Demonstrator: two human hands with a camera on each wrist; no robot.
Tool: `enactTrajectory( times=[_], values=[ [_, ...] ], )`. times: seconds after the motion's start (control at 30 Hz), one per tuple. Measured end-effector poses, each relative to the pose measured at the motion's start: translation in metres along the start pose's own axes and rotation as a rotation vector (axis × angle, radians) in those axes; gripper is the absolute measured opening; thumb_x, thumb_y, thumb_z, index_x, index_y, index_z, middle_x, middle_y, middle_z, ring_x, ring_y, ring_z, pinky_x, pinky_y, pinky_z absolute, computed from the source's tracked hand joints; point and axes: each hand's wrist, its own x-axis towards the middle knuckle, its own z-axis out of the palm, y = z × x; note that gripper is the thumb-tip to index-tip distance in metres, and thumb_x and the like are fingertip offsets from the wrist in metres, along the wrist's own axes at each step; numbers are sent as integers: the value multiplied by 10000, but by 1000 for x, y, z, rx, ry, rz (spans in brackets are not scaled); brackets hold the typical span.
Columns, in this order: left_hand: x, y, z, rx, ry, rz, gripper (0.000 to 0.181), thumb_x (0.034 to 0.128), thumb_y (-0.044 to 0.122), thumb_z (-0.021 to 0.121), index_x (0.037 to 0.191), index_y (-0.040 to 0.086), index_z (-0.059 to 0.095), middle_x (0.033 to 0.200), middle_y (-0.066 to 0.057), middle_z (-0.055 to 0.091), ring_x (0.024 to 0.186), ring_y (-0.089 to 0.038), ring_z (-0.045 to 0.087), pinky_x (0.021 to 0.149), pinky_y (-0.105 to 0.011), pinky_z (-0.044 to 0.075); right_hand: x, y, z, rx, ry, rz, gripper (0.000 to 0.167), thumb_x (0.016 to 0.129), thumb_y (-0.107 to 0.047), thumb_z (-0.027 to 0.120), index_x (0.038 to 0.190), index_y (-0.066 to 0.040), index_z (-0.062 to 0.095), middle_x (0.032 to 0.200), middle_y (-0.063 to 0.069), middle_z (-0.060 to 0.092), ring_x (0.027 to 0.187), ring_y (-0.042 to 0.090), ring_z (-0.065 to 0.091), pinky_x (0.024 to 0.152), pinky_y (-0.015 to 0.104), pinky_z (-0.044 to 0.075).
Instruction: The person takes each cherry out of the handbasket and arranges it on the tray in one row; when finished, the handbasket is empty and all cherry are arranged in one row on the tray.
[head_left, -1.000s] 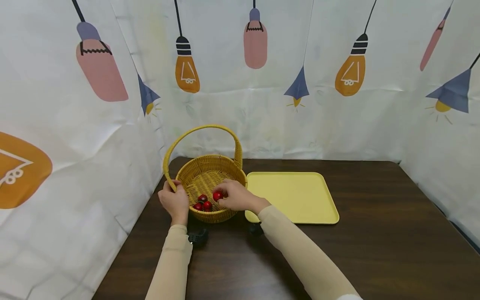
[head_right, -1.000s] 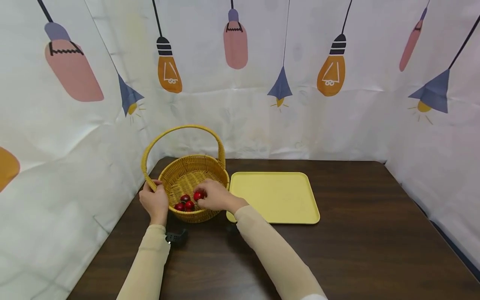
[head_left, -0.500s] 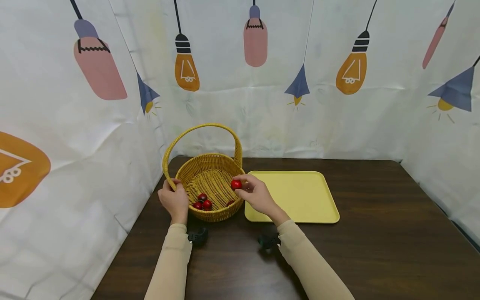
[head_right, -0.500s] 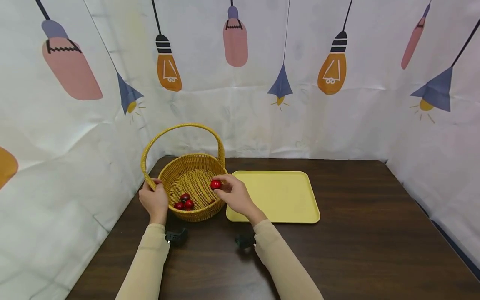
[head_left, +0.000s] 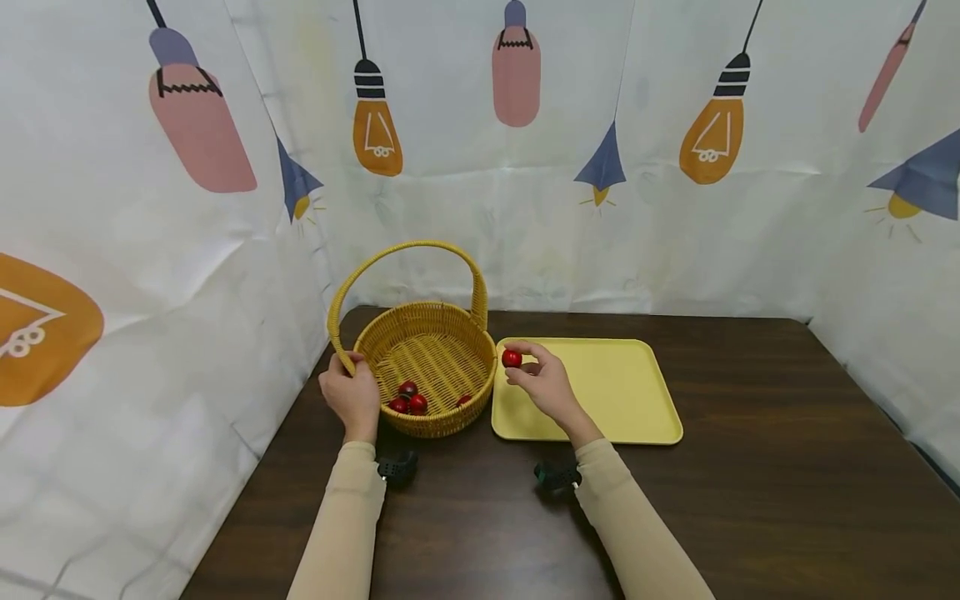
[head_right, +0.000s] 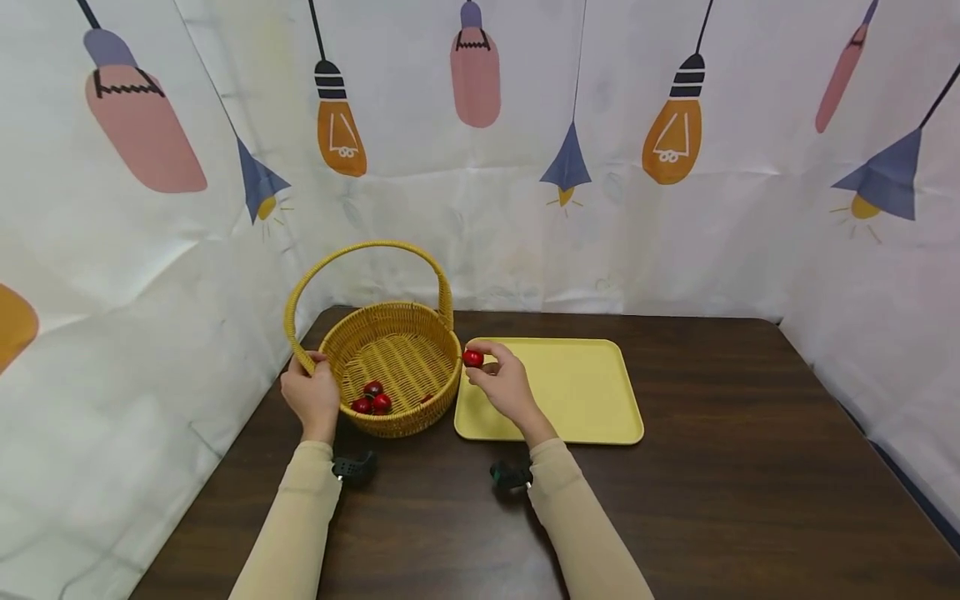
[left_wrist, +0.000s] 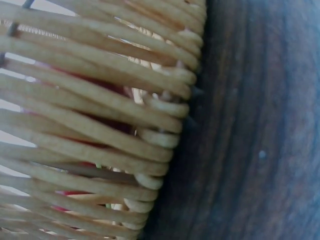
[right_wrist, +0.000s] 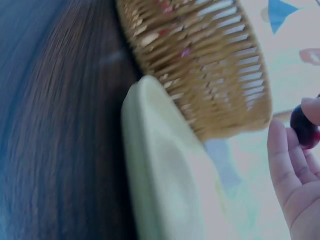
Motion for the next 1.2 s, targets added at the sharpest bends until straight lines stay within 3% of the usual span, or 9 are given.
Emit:
enactTrajectory(
  times=[0.13, 0.27, 0.57, 0.7, 1.03, 1.2],
  values=[
    [0, 3, 1, -21, -7, 10, 93, 901, 49, 546, 837, 35, 612, 825, -115, 480, 738, -262, 435, 679, -343, 299, 0, 9, -5, -101, 67, 57, 385, 885, -53, 691, 1262, -24, 617, 1241, 145, 602, 902, 298, 667, 750, 323, 553],
    [0, 3, 1, -25, -10, 10, 111, 907, 49, 549, 844, 6, 629, 777, -104, 484, 650, -240, 419, 629, -342, 292, -2, 17, -8, -209, 121, 110, 392, 856, -56, 725, 1239, -38, 642, 1185, 122, 633, 882, 260, 660, 697, 318, 539],
    [2, 2, -1, -11, 3, 19, 122, 904, 52, 553, 817, 31, 636, 645, -62, 461, 509, -201, 378, 545, -326, 285, -2, 33, -12, -348, 140, 188, 366, 829, -63, 758, 1187, -53, 683, 1155, 108, 663, 898, 226, 672, 701, 300, 535],
    [3, 2, -1, -13, 2, 16, 123, 902, 49, 549, 807, 48, 626, 646, -63, 458, 510, -196, 368, 545, -328, 282, -2, 37, -10, -377, 137, 187, 349, 818, -46, 764, 1160, -54, 694, 1135, 106, 655, 906, 233, 674, 729, 317, 540],
    [0, 2, -1, -7, 0, -2, 119, 902, 54, 545, 866, -8, 641, 816, -103, 490, 745, -242, 439, 688, -342, 306, -4, 41, 1, -399, 164, 184, 299, 796, -104, 797, 1073, -95, 685, 1028, 60, 679, 820, 173, 632, 716, 304, 490],
    [1, 2, 0, -9, -2, 18, 121, 897, 47, 549, 847, -10, 643, 700, -96, 472, 599, -233, 403, 595, -321, 297, -6, 43, 2, -421, 162, 182, 281, 791, -125, 803, 1049, -123, 692, 947, 27, 681, 771, 155, 594, 690, 301, 458]
  ],
)
